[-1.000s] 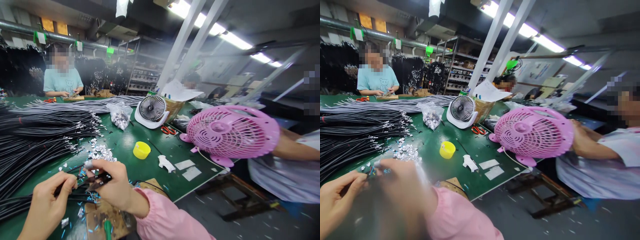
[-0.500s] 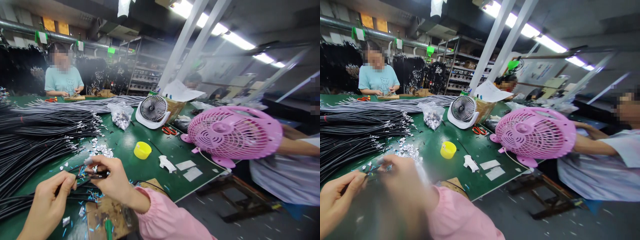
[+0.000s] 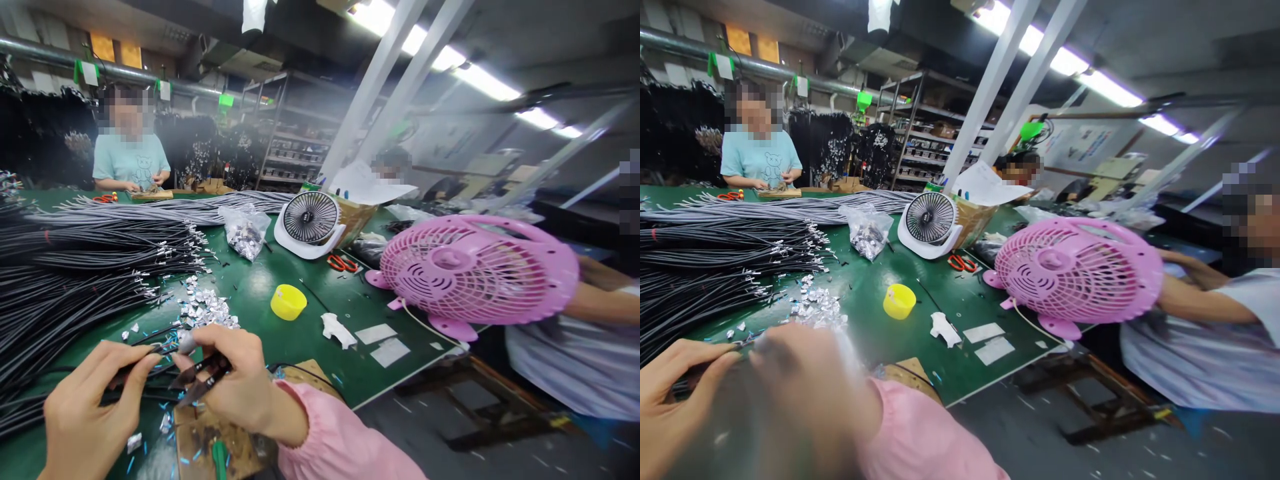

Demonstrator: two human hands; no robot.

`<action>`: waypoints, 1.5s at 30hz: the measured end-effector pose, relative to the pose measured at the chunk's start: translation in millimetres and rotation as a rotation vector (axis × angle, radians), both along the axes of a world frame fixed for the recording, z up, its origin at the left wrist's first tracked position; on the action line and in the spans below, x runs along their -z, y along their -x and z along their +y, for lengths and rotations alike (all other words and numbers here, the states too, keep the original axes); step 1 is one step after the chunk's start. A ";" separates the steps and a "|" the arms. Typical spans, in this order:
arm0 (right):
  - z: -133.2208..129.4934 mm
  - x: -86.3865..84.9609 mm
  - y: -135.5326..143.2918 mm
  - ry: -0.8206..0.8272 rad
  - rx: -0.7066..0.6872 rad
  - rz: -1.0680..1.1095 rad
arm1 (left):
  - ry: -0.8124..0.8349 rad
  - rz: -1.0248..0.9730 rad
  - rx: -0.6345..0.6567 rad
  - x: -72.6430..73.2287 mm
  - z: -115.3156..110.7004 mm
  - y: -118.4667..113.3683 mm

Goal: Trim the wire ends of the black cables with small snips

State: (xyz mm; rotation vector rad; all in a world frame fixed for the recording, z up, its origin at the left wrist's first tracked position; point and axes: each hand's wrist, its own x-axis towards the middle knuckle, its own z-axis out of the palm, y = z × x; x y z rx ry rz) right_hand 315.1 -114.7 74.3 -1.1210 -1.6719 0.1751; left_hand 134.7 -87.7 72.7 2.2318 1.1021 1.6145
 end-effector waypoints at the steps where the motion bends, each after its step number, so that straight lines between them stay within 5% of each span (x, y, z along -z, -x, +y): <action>1: -0.1 1.1 -0.6 0.072 -0.035 0.017 | -0.035 0.015 0.009 1.0 0.0 0.7; 8: 2.1 8.0 -7.0 0.227 -0.160 0.021 | -0.100 0.050 0.161 -3.0 6.0 1.7; 13: 0.4 9.2 -8.6 0.141 -0.146 -0.067 | 0.187 0.025 0.294 -17.1 9.4 -0.7; 18: 4.0 8.2 -9.7 0.141 -0.275 0.027 | 0.364 0.002 0.363 -8.5 14.1 5.9; 29: 5.4 6.0 -5.3 0.020 -0.206 0.045 | 0.276 -0.001 0.270 -2.3 13.6 6.0; 36: 2.8 -1.1 -3.9 0.217 -0.273 0.259 | 0.082 0.002 0.244 -7.5 9.3 3.4; 42: 12.9 -9.7 -0.9 0.588 -0.435 0.569 | 0.071 -0.041 0.293 -3.2 7.2 5.0; 45: 15.1 -11.7 -1.1 0.567 -0.403 0.583 | -0.010 -0.071 0.224 -2.3 6.7 4.7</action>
